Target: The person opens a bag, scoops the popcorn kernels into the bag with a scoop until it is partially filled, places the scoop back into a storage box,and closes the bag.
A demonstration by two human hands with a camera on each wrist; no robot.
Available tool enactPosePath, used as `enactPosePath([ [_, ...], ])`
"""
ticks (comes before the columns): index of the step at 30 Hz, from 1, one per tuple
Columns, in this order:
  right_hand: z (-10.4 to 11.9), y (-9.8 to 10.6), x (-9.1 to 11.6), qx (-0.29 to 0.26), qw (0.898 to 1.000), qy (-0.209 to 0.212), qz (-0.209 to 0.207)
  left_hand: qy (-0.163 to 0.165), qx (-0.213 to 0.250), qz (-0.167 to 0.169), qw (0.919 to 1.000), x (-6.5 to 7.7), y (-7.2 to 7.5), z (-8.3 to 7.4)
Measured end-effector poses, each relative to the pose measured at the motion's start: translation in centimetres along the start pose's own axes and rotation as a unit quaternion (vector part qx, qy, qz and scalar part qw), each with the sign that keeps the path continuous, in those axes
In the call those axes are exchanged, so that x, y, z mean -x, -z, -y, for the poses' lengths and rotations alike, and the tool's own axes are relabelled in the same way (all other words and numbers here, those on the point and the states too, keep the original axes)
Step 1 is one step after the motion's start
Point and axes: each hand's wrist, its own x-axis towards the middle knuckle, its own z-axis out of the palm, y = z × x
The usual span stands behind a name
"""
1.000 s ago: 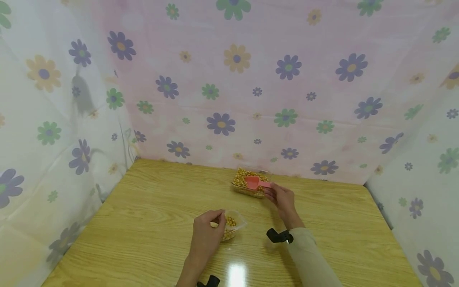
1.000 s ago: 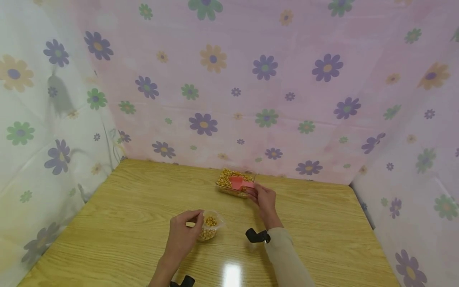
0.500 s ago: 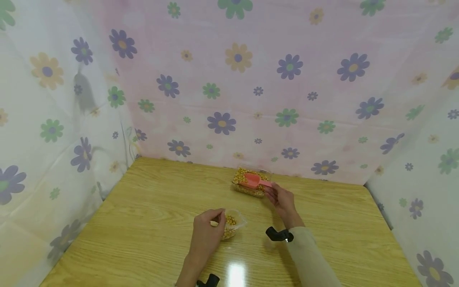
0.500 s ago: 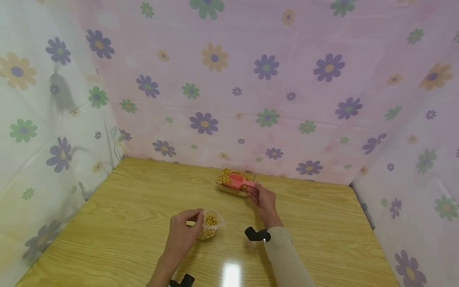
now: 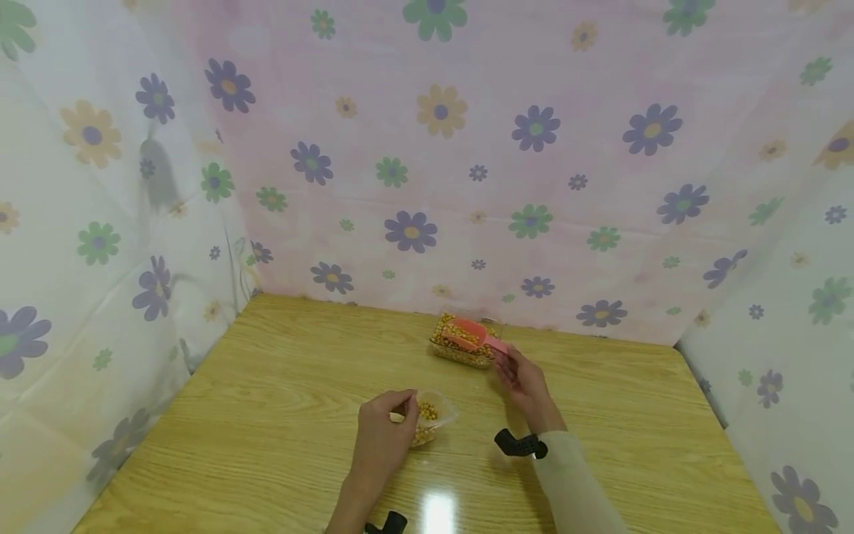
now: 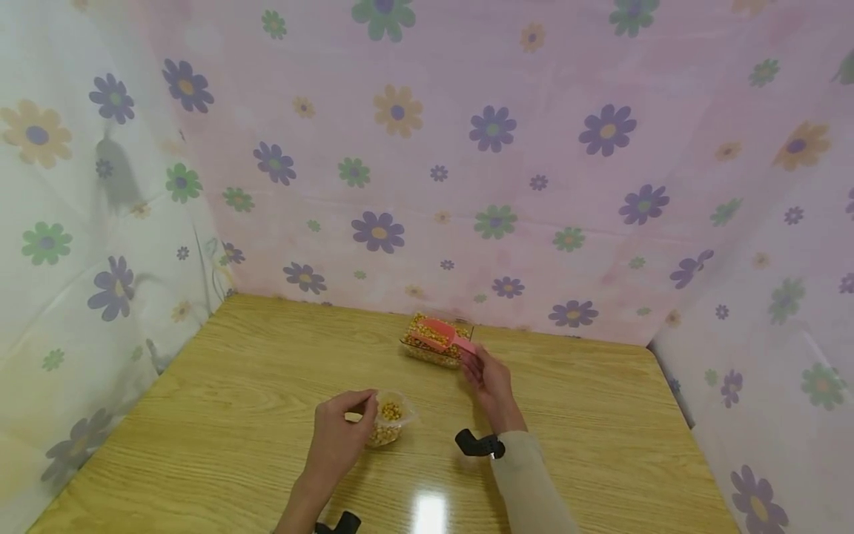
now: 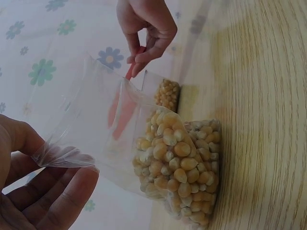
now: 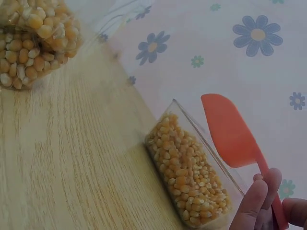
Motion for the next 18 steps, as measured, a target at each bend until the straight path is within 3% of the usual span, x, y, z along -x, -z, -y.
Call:
enactPosePath([
  [18,0.3,-0.2,1.2,0.015,1.0,0.005,0.012,0.007,-0.003,0.0,1.0,-0.2,-0.2,-0.1],
])
